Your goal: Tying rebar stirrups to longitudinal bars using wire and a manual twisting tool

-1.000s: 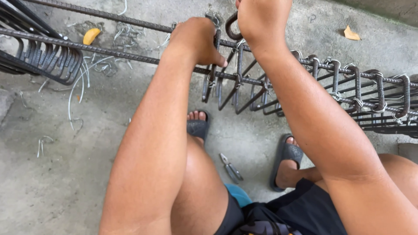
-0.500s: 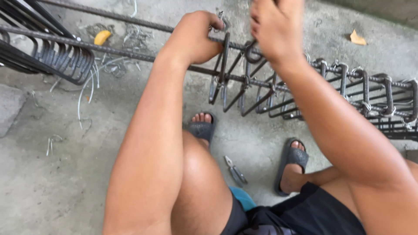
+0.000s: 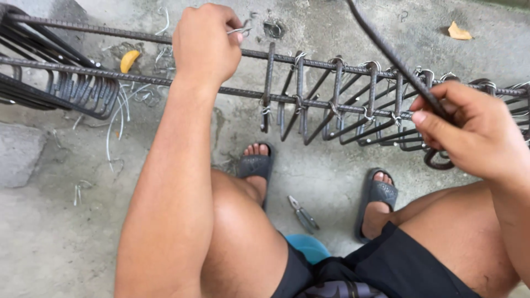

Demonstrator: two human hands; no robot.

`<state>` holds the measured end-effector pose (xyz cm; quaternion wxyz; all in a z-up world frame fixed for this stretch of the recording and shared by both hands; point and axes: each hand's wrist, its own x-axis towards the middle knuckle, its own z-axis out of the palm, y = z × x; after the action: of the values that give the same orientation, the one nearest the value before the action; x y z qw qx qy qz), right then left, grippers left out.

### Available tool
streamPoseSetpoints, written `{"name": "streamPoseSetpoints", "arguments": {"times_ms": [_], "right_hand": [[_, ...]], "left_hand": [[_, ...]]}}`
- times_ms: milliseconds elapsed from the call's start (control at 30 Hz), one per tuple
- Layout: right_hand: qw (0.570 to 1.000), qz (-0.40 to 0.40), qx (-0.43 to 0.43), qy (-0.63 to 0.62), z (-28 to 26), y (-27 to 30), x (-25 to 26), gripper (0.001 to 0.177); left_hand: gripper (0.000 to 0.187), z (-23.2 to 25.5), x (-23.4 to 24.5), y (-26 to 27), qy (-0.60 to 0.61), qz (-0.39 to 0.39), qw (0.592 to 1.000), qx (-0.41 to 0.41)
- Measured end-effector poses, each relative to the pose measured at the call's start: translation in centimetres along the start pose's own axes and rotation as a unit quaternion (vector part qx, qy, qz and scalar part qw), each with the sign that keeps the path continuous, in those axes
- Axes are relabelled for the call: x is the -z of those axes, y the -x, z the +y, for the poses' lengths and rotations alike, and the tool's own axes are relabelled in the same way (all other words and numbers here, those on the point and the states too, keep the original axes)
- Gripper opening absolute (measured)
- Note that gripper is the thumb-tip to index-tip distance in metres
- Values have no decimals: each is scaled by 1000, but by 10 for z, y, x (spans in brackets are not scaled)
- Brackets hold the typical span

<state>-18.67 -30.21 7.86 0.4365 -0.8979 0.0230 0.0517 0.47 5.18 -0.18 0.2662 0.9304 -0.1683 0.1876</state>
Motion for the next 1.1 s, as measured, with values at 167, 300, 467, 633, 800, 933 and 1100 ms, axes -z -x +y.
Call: {"name": "streamPoseSetpoints", "arguments": {"times_ms": [167, 300, 467, 633, 800, 933, 1100], "right_hand": [[997, -1, -78, -6, 22, 23, 0, 14], [991, -55, -102, -61, 34, 34, 5, 31], [986, -16, -35, -161, 46, 52, 3, 35], [991, 10, 61, -115, 41, 57, 10, 31], [994, 54, -17, -93, 39, 62, 10, 32], [994, 56, -40, -88, 41, 63, 9, 28], [995, 62, -72, -18, 29, 63, 10, 33]], "left_hand": [[7, 2, -13, -1, -104, 8, 994, 14], [12, 5, -24, -5, -194, -36, 980, -6], [18, 5, -33, -4, -211, -46, 975, -51], [8, 11, -21, -8, -91, -66, 991, -74], [10, 18, -13, -9, -42, -64, 995, -71], [13, 22, -16, -8, 59, -56, 993, -91], [13, 23, -18, -8, 91, -51, 992, -68]]}}
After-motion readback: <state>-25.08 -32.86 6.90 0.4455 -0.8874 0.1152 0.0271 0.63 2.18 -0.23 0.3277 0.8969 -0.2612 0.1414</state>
